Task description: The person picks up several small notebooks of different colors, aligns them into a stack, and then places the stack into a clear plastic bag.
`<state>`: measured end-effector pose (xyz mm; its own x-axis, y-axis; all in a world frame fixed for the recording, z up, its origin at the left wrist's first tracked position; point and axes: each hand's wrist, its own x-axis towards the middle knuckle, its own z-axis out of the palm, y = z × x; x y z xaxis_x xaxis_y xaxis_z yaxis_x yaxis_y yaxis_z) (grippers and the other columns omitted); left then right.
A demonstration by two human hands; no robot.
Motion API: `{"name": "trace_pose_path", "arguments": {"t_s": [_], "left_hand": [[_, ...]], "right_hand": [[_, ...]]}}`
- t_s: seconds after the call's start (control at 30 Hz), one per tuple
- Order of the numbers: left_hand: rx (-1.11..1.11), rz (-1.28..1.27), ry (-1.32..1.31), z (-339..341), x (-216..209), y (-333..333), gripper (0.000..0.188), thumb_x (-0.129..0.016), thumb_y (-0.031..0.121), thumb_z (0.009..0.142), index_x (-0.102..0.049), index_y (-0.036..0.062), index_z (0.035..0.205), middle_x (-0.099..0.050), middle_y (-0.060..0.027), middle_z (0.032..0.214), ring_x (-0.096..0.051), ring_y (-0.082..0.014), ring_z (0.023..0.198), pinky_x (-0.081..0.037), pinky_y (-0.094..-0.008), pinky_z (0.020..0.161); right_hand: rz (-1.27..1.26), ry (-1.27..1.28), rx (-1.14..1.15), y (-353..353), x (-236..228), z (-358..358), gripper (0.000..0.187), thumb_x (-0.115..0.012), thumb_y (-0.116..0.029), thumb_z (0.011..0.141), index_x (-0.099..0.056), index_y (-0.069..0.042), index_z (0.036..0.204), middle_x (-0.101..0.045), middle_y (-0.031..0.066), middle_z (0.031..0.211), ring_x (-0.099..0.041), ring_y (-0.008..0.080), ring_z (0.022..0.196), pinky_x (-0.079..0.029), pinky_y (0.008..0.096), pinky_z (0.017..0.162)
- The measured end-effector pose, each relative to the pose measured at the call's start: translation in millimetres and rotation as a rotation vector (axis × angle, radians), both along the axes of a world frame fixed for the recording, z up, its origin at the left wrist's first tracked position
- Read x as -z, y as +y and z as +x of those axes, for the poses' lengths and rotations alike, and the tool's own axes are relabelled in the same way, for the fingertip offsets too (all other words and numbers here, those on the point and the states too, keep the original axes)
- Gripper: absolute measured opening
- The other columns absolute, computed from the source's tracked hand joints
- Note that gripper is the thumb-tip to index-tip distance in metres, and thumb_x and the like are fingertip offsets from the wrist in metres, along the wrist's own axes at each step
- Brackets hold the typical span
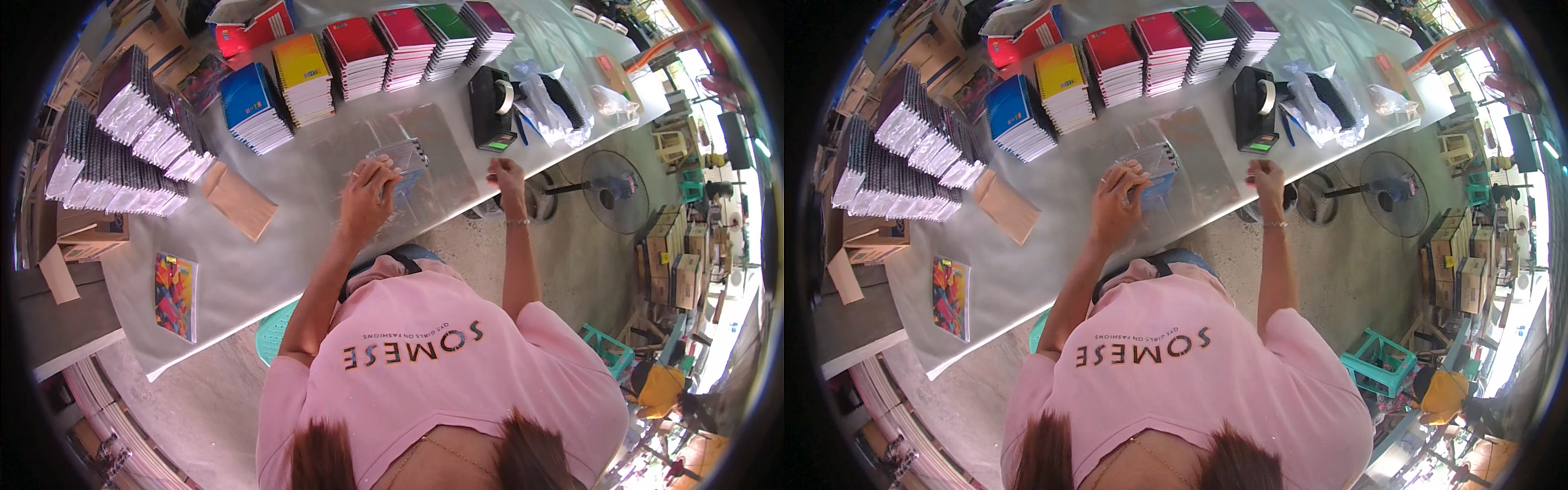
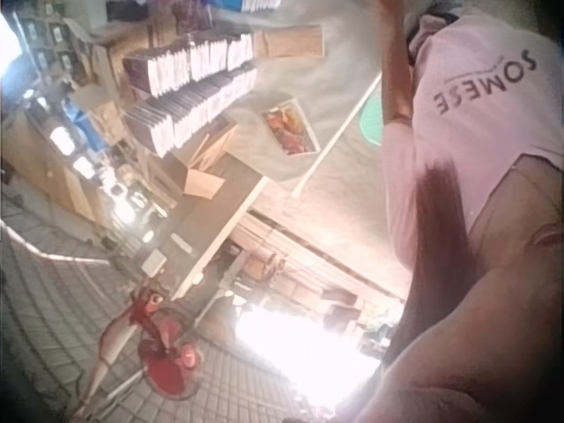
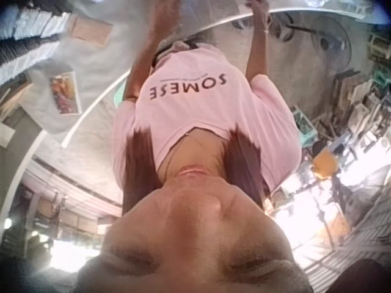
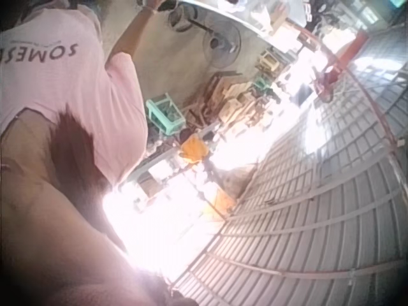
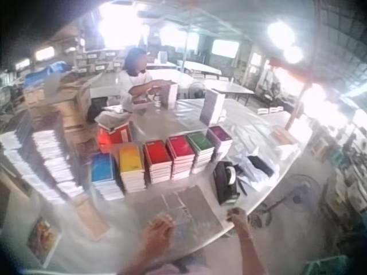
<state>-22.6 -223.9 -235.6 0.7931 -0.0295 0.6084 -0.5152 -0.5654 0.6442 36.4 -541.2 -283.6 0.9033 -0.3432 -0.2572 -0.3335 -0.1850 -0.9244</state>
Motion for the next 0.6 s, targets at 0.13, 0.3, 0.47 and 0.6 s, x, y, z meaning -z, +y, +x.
{"name": "trace_pose_path", "arguments": {"t_s": [0.13, 0.3, 0.47, 0.6], "left_hand": [[-0.012, -0.022, -0.013, -1.2, 4.5, 2.1, 0.009, -0.069, 0.001, 0.078, -0.064, 0.0058, 0.084, -0.064, -0.0065, 0.094, -0.062, -0.0258, 0.101, -0.051, -0.0383, 0.083], [0.000, -0.028, -0.028, 0.7, 5.4, -0.4, 0.010, -0.069, 0.001, 0.077, -0.063, 0.0061, 0.082, -0.064, -0.0068, 0.094, -0.062, -0.0264, 0.101, -0.051, -0.0388, 0.083], [0.016, -0.017, -0.030, 1.9, 6.6, 2.4, 0.011, -0.069, 0.000, 0.076, -0.064, 0.0067, 0.083, -0.064, -0.0068, 0.094, -0.063, -0.0268, 0.101, -0.050, -0.0386, 0.084], [0.016, -0.040, -0.034, 0.6, 5.2, 1.8, 0.011, -0.068, -0.001, 0.075, -0.064, 0.0063, 0.083, -0.064, -0.0076, 0.093, -0.062, -0.0275, 0.100, -0.052, -0.0386, 0.082]], "right_hand": [[0.348, -0.056, -0.228, 102.2, -61.8, -41.9, 0.025, -0.064, -0.028, 0.093, -0.063, -0.003, 0.095, -0.063, 0.0020, 0.074, -0.058, 0.0077, 0.058, -0.045, 0.0207, 0.052], [0.436, -0.044, -0.250, 161.6, -86.0, -60.1, 0.023, -0.068, -0.024, 0.091, -0.063, -0.002, 0.088, -0.062, 0.0014, 0.070, -0.056, 0.0064, 0.054, -0.043, 0.0207, 0.047], [0.382, -0.050, -0.200, 176.5, -82.1, -56.5, 0.023, -0.070, -0.022, 0.088, -0.063, -0.001, 0.084, -0.062, 0.0027, 0.067, -0.055, 0.0067, 0.051, -0.042, 0.0200, 0.044], [0.316, -0.032, -0.204, 182.1, -84.6, -55.2, 0.023, -0.070, -0.021, 0.088, -0.063, 0.000, 0.081, -0.062, 0.0039, 0.067, -0.055, 0.0070, 0.050, -0.043, 0.0204, 0.043]]}}
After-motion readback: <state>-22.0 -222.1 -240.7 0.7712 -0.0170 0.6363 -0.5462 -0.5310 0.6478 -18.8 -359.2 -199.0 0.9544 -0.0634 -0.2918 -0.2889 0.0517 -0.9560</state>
